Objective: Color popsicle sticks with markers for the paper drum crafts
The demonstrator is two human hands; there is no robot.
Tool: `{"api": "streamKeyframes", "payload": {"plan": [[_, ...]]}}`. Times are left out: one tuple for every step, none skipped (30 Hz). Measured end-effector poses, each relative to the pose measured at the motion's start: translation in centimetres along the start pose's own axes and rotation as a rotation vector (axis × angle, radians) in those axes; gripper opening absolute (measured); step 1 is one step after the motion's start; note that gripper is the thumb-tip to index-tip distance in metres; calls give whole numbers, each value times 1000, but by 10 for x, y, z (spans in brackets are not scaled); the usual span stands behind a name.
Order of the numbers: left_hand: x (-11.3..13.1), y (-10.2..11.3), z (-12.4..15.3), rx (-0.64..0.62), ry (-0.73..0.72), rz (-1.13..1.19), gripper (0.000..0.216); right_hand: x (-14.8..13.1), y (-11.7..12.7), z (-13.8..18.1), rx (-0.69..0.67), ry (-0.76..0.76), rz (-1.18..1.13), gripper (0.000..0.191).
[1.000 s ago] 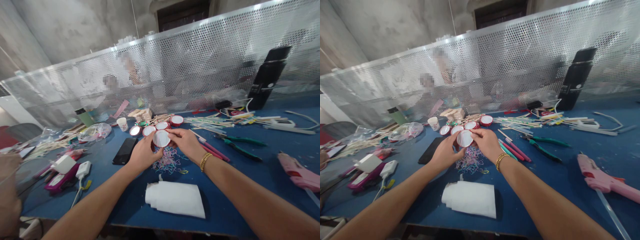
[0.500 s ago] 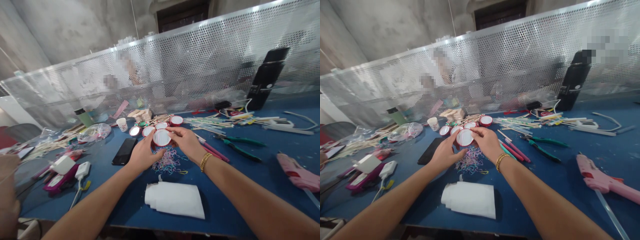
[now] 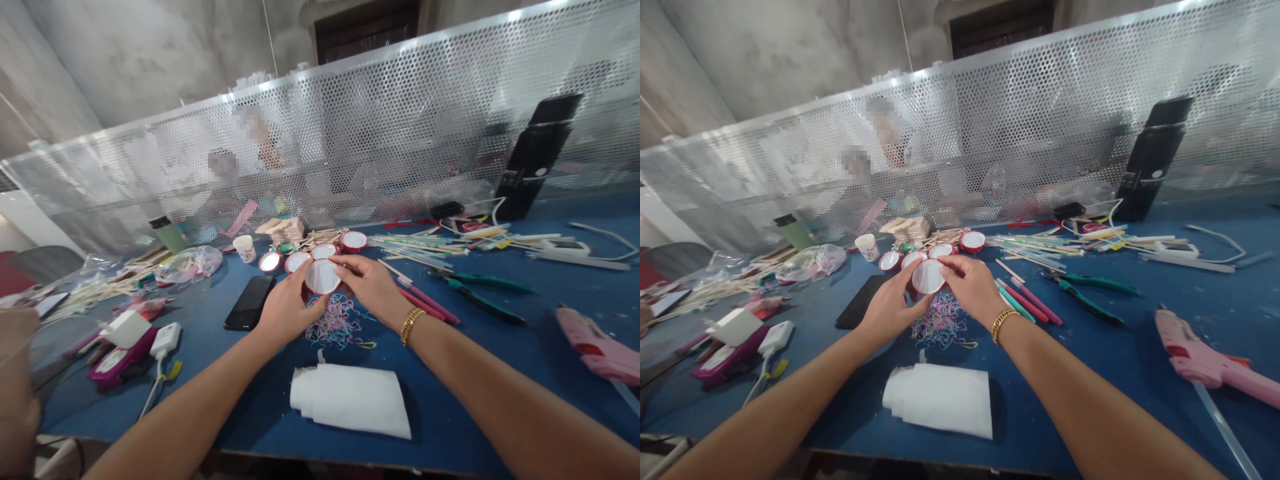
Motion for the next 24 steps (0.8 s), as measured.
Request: {"api": "streamKeyframes", "payload": {"plan": [[1,0,0,4,0,5,68,0,-1,1,5,20,14,37],[2,-1,1,8,0,13,67,-1,-1,1,15,51,32,36],[3,-1,1,10,-1,22,66,-1,-1,1,26,91,55,35],[4,-2,1,11,-2,33,64,-1,-2,2,37,133,80,34],[4,-2,2,12,-4,43,63,-1,-2,2,43,171,102,33],[5,-3,2,14,-7,52,63,-1,-2,2,44,196,116,33],[5,-3,2,16,-12,59,63,-1,-2,2,41,208,126,33],[4,-3,2,17,-15,61,63,-1,-2,2,39,211,130,34],[4,-3,2,17,-18,59,63,-2,-2,2,41,211,133,34],[4,-3,2,16,-20,56,63,-2,-2,2,45,210,134,35],[4,-2,1,13,-21,52,64,-2,-1,2,48,208,134,35],[4,-2,1,6,-21,48,64,-3,-1,2,52,207,133,35],[4,-1,1,-3,-21,45,65,-3,0,1,55,205,131,35],[4,-1,1,-15,-21,47,65,-2,1,0,57,202,127,35],[5,0,1,-28,-24,52,65,-2,1,0,62,195,121,35],[6,1,1,-40,-29,61,64,-2,2,-1,73,188,110,35],[6,1,1,-48,-33,73,63,-2,3,-1,85,181,99,35],[7,1,2,-49,-33,82,63,-3,4,-2,95,175,89,35],[7,1,2,-46,-28,88,63,-3,4,-2,103,173,83,36],[7,1,2,-39,-22,87,64,-4,4,-1,108,173,80,36],[7,1,3,-33,-14,83,66,-5,4,-1,111,176,81,36],[7,1,3,-31,-4,77,70,-5,4,0,110,178,84,36],[6,0,3,-33,8,73,73,-6,3,1,110,178,89,36],[6,0,4,-38,21,70,77,-6,3,1,111,179,94,36]]}}
Point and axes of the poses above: each hand's wrist, its own z-axis away from the middle knuckle, its own y-axis out of the back of the hand, x = y × z, the point moved 1 cm from there along -z, towards the middle knuckle, and after that the axes turned 8 degrees about x, right-handed, at the moved point
